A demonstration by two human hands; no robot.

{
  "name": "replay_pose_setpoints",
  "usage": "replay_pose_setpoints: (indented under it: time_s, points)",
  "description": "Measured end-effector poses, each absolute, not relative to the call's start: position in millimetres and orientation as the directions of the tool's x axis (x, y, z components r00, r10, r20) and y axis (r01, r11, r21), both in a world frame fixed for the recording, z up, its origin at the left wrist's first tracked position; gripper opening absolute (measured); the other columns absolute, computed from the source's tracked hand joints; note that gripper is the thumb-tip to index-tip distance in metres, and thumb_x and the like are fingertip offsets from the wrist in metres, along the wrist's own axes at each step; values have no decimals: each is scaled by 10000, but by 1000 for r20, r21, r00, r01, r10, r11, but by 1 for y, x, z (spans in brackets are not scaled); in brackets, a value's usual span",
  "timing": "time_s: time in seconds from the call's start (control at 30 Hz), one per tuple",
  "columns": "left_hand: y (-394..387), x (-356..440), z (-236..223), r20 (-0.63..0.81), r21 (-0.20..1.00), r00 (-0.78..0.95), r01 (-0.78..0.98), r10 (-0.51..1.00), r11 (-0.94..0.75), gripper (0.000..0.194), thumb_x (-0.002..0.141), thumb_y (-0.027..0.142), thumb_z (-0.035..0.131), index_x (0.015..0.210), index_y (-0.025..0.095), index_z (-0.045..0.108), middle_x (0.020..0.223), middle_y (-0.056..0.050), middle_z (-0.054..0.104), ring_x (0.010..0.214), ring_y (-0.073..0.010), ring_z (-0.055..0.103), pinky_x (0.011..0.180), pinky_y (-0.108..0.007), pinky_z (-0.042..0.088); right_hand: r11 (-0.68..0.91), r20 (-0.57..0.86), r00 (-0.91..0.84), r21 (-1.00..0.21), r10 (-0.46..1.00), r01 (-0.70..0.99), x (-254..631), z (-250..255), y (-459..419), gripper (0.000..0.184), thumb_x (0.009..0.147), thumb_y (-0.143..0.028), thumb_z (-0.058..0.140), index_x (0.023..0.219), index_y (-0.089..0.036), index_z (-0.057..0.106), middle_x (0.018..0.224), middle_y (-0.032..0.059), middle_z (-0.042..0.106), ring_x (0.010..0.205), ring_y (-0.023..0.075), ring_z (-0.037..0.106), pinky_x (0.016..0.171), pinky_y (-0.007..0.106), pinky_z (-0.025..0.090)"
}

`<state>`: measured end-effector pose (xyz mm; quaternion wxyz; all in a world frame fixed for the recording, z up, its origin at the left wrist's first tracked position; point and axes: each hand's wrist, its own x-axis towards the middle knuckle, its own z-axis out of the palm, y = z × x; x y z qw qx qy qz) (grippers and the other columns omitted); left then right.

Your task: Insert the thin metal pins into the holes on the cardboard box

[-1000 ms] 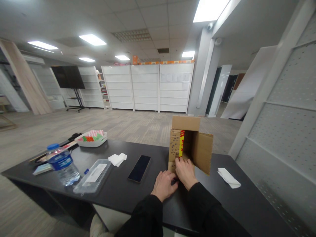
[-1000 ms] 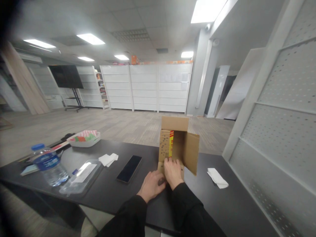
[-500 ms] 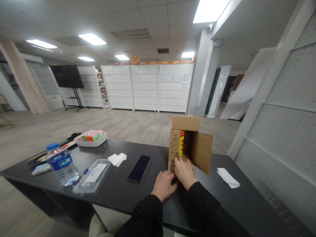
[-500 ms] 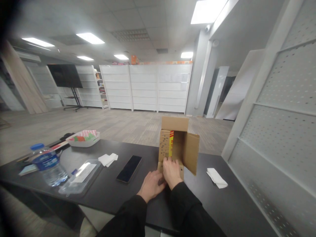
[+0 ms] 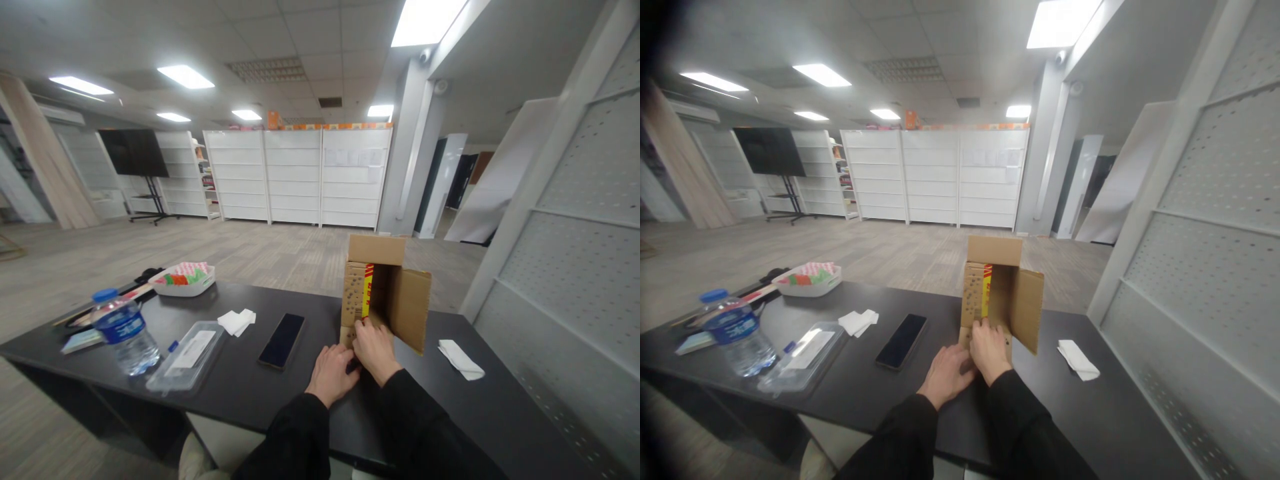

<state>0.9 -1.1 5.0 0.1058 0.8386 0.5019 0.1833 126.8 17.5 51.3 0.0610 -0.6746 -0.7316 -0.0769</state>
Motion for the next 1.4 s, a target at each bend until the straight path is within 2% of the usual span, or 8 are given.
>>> replay_pose_setpoints:
  time_s: [0.37, 0.67, 1.0, 1.27, 1.4]
  points:
    - [-2, 0, 8, 209, 374, 431, 794, 878, -479, 155, 835, 354, 580, 910, 252, 670, 963, -19, 672, 922, -200, 617, 797, -316, 403, 51, 171, -57, 43, 984, 998, 135, 45, 16, 277, 842, -104, 500, 1101, -136, 593, 1060, 142, 665, 941, 246, 655, 833, 354, 357]
    - [-3, 0, 8, 200, 378, 430, 796, 881, -474, 170, 848, 362, 559, 918, 257, 673, 976, -23, 672, 922, -202, 617, 818, -328, 408, 73, 212, -82, 49, 974, 996, 136, 48, 12, 221, 860, -96, 485, 1046, -133, 598, 1034, 135, 658, 937, 235, 629, 818, 345, 348]
    - [-2, 1, 7, 183, 326, 433, 820, 883, -470, 185, 861, 379, 549, 914, 236, 653, 988, -40, 661, 951, -215, 621, 814, -330, 412, 106, 283, -114, 45, 952, 993, 134, 48, 7, 169, 846, -100, 503, 978, -154, 594, 1012, 102, 643, 941, 240, 600, 809, 350, 341]
    - [-3, 1, 9, 185, 351, 437, 808, 880, -474, 182, 860, 371, 565, 963, 254, 660, 991, -27, 661, 969, -212, 612, 832, -332, 407, 170, 308, -168, 22, 936, 985, 140, 51, 0, 182, 908, -91, 461, 961, -174, 615, 982, 86, 658, 938, 218, 594, 807, 331, 338]
    - [-3, 2, 9, 196, 350, 424, 812, 884, -467, 176, 854, 369, 572, 954, 255, 661, 998, -27, 663, 962, -212, 613, 833, -335, 409, 258, 415, -227, -19, 881, 966, 146, 43, -3, 238, 924, -97, 441, 1059, -184, 618, 969, 66, 675, 936, 212, 604, 826, 330, 356]
